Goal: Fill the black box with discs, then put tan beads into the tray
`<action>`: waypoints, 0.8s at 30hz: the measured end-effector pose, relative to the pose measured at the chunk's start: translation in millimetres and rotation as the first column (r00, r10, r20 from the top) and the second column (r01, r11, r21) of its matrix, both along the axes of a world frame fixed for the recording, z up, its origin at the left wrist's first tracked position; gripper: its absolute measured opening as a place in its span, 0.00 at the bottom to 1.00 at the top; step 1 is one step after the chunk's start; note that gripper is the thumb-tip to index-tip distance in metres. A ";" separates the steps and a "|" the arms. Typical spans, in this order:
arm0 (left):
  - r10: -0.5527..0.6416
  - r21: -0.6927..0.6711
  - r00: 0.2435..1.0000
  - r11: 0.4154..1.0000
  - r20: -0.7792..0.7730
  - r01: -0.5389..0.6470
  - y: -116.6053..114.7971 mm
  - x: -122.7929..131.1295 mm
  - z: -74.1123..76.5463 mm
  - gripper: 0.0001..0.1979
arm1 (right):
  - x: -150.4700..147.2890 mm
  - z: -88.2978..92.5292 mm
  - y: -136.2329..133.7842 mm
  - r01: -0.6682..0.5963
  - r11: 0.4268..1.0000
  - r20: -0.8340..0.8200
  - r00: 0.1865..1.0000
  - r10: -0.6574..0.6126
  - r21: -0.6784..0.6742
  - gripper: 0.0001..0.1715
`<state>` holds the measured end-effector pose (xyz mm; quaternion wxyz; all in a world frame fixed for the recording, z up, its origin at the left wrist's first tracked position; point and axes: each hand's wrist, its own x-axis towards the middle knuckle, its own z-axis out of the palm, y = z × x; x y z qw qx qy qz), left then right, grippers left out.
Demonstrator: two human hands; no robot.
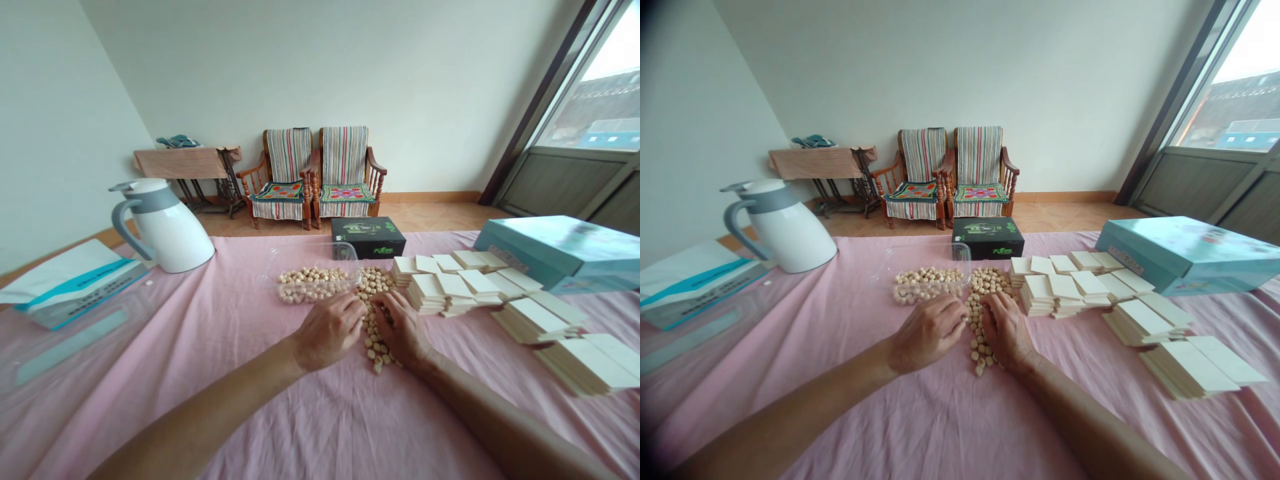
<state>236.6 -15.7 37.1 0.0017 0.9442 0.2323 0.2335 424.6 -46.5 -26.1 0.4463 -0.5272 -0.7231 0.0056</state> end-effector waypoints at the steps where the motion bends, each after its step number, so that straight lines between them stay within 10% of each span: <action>1: 0.039 0.042 0.998 0.998 0.047 -0.041 5.0 -2.8 7.9 0.04 | 0.0 -0.1 -0.1 0.003 1.000 -0.001 1.000 -0.003 -0.002 0.09; 7: 0.206 0.120 0.933 0.961 0.295 -0.250 23.7 -13.2 33.6 0.05 | -0.9 1.1 -1.1 0.016 1.000 0.001 1.000 -0.016 -0.014 0.09; 13: -0.103 -0.209 0.994 0.972 0.042 0.110 -4.3 -0.6 1.9 0.03 | -0.6 1.5 -0.3 0.003 1.000 0.004 1.000 -0.003 0.021 0.09; 24: -0.095 -0.273 0.995 0.958 -0.022 0.085 -18.6 13.5 -26.6 0.05 | 0.7 -2.7 1.9 0.009 1.000 0.010 1.000 -0.009 0.013 0.09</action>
